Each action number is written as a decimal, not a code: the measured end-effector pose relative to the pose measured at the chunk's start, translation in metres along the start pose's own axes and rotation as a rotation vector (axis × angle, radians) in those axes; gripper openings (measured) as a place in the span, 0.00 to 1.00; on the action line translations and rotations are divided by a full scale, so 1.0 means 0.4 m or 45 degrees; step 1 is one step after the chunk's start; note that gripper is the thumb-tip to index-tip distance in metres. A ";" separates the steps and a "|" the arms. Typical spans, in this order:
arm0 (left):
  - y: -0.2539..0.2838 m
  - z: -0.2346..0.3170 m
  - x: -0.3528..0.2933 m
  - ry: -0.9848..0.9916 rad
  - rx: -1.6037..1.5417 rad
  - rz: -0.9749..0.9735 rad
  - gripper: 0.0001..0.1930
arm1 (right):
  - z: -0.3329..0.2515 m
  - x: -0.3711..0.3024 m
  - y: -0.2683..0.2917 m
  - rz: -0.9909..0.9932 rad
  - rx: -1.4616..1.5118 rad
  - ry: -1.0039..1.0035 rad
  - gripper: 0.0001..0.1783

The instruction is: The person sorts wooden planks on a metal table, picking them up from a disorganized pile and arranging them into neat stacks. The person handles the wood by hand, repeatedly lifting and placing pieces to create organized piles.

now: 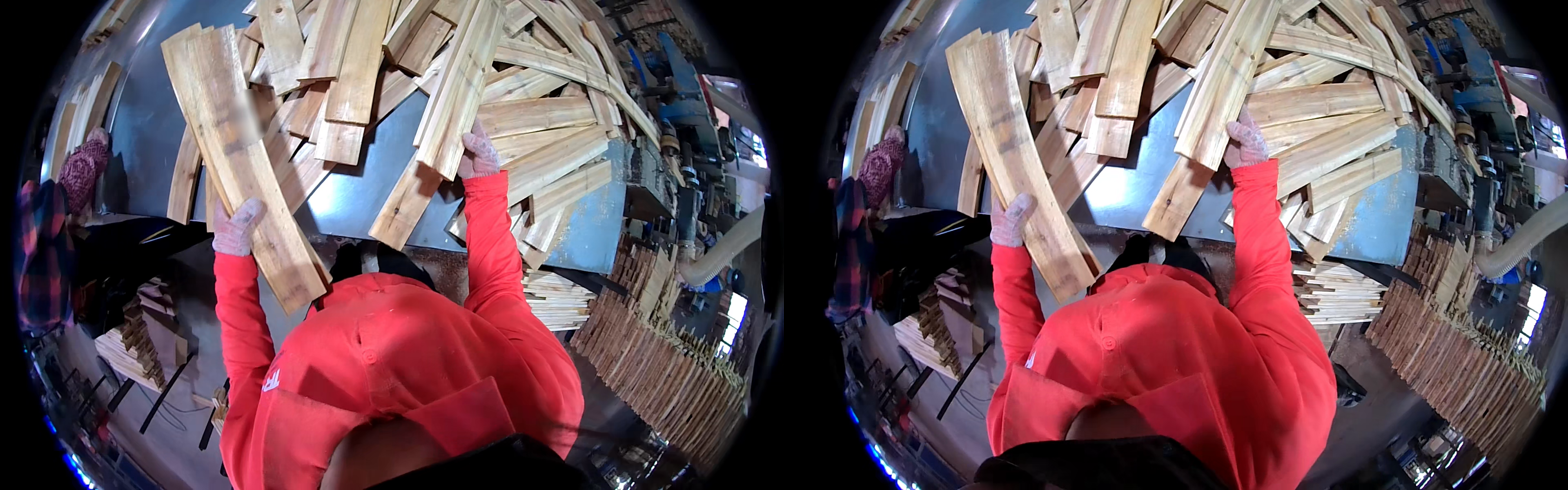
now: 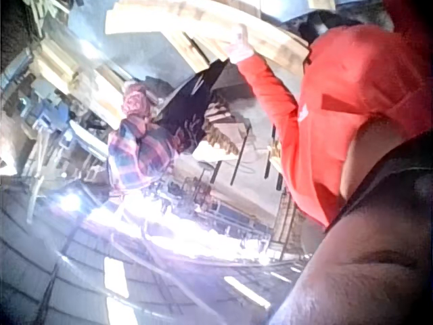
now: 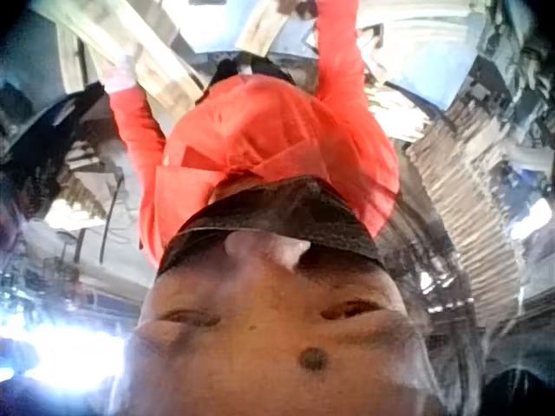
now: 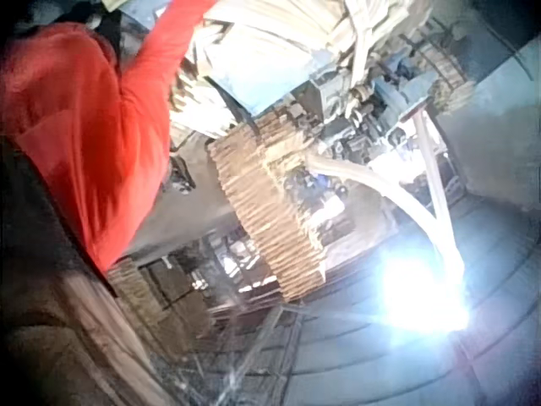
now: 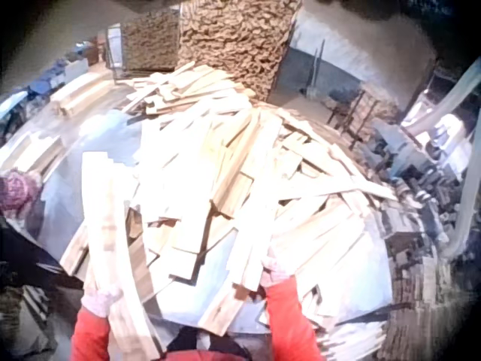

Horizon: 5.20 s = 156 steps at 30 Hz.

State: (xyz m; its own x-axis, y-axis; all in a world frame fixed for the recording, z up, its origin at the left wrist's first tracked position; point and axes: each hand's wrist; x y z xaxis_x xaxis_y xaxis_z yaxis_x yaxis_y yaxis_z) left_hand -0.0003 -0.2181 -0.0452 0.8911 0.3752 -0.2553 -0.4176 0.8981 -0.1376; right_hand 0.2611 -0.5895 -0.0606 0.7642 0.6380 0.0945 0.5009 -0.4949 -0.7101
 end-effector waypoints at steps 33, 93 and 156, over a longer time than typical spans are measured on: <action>-0.190 -0.127 -0.847 0.717 0.835 1.439 0.47 | 0.165 0.417 -0.007 0.966 -2.297 -1.087 0.67; 0.768 -0.104 -1.275 0.541 0.303 1.732 0.31 | 0.947 -0.139 -1.092 -2.330 -0.850 0.247 0.19; 2.001 -0.251 -1.087 0.563 0.874 0.247 0.29 | 1.356 -0.223 -1.379 -1.348 -2.176 -0.544 0.13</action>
State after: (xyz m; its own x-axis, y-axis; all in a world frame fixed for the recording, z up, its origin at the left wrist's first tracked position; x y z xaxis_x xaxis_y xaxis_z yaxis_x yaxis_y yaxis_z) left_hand -0.7397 0.3144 -0.1405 0.6033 0.5414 -0.5856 -0.2279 0.8207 0.5240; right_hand -0.3035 -0.0534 -0.0557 -0.0122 0.9287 -0.3707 0.5754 0.3098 0.7569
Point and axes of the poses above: each hand's wrist, its own x-axis towards the middle knuckle, its own y-axis out of the back of the hand, z = x × y, and after that the axes turned 14 degrees about -z, right-handed
